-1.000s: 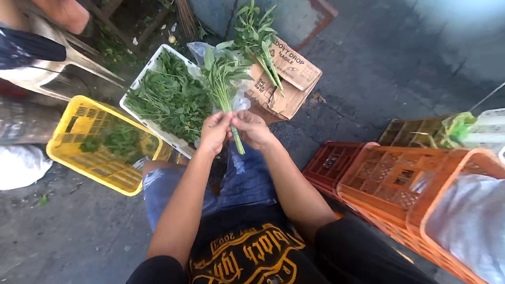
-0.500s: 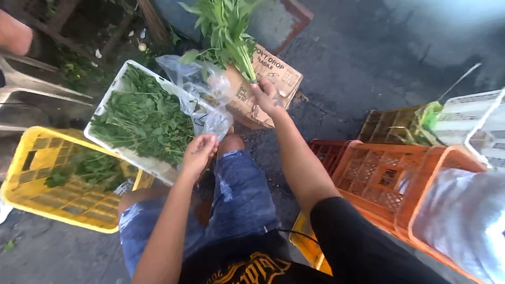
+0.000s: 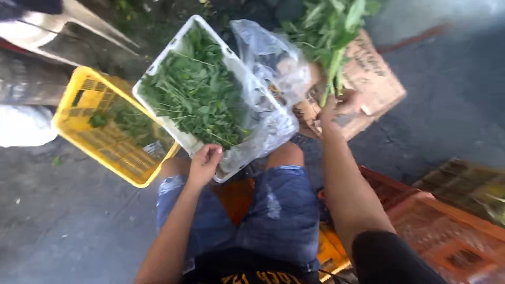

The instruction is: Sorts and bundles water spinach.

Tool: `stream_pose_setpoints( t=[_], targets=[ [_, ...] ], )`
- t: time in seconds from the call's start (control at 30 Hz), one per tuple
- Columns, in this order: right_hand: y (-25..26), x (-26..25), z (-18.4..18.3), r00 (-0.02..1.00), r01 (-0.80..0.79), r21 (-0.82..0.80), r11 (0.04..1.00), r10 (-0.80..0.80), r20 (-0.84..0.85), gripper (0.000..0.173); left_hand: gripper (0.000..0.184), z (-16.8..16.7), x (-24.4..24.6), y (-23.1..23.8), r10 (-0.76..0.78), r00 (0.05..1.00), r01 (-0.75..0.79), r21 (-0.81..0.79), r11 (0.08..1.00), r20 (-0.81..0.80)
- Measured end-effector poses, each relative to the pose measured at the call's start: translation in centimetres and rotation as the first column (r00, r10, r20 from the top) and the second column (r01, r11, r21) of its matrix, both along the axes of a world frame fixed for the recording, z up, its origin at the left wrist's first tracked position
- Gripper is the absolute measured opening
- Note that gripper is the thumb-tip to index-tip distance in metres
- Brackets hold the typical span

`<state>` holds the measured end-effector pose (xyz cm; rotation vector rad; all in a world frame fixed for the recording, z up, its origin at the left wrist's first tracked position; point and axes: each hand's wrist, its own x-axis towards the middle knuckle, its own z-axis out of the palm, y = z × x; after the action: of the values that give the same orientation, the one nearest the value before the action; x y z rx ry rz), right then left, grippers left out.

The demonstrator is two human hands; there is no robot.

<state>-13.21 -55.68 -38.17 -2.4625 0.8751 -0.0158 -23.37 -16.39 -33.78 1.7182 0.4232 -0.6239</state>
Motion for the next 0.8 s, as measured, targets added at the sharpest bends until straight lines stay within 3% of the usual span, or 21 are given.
stream_pose_setpoints(
  t=[0.03, 0.07, 0.13, 0.2, 0.27, 0.33, 0.4, 0.47, 0.53, 0.63, 0.73, 0.8],
  targets=[
    [0.3, 0.0, -1.0, 0.948, -0.048, -0.038, 0.998, 0.058, 0.313, 0.043, 0.022, -0.1, 0.3, 1.0, 0.004, 1.000, -0.004, 0.022, 1.000, 0.022],
    [1.9, 0.3, 0.0, 0.890, -0.127, -0.009, 0.992, 0.118, 0.440, 0.039, 0.023, -0.3, 0.6, 2.1, 0.008, 0.999, -0.009, 0.048, 0.999, 0.034],
    [7.2, 1.1, 3.5, 0.809, -0.374, 0.076, 0.924, 0.286, 0.513, 0.030, 0.025, -0.6, 1.4, 4.2, 0.035, 0.998, -0.040, 0.108, 0.993, 0.054],
    [12.8, 2.4, 4.8, 0.720, -0.640, 0.175, 0.748, 0.505, 0.475, 0.026, 0.023, -1.0, 2.0, 5.8, 0.114, 0.988, -0.127, 0.132, 0.983, 0.102],
    [17.7, 3.3, 3.3, 0.615, -0.785, 0.299, 0.542, 0.739, 0.275, 0.031, 0.020, -1.5, 2.1, 7.0, 0.267, 0.957, -0.276, 0.069, 0.959, 0.110],
    [21.9, 2.9, -0.8, 0.493, -0.793, 0.385, 0.472, 0.868, -0.050, 0.046, 0.019, -2.3, 2.3, 7.8, 0.462, 0.885, -0.458, -0.059, 0.887, 0.066],
    [25.3, 0.7, -3.6, 0.393, -0.716, 0.419, 0.559, 0.818, -0.420, 0.076, 0.019, -2.7, 2.4, 8.5, 0.573, 0.819, -0.563, -0.146, 0.813, 0.028],
    [28.2, -1.4, -3.5, 0.320, -0.623, 0.388, 0.679, 0.674, -0.666, 0.107, 0.021, -2.6, 2.3, 9.2, 0.627, 0.779, -0.614, -0.211, 0.761, -0.007],
    [29.7, -3.6, -5.1, 0.412, -0.565, 0.284, 0.775, 0.563, -0.717, 0.124, 0.022, -2.7, 2.2, 9.9, 0.678, 0.733, -0.659, -0.292, 0.693, -0.046],
    [30.2, -5.8, -7.6, 0.620, -0.465, 0.188, 0.865, 0.470, -0.628, 0.128, 0.020, -2.6, 1.5, 10.8, 0.713, 0.694, -0.695, -0.355, 0.625, -0.104],
    [29.6, -4.8, -4.2, 0.668, -0.374, 0.195, 0.907, 0.410, -0.621, 0.119, 0.018, -1.9, 0.8, 11.4, 0.675, 0.723, -0.677, -0.345, 0.650, -0.147],
    [29.0, -5.1, -2.8, 0.732, -0.438, 0.095, 0.894, 0.416, -0.540, 0.106, 0.016, -1.6, 0.9, 11.5, 0.656, 0.740, -0.661, -0.336, 0.671, -0.146]
  ],
)
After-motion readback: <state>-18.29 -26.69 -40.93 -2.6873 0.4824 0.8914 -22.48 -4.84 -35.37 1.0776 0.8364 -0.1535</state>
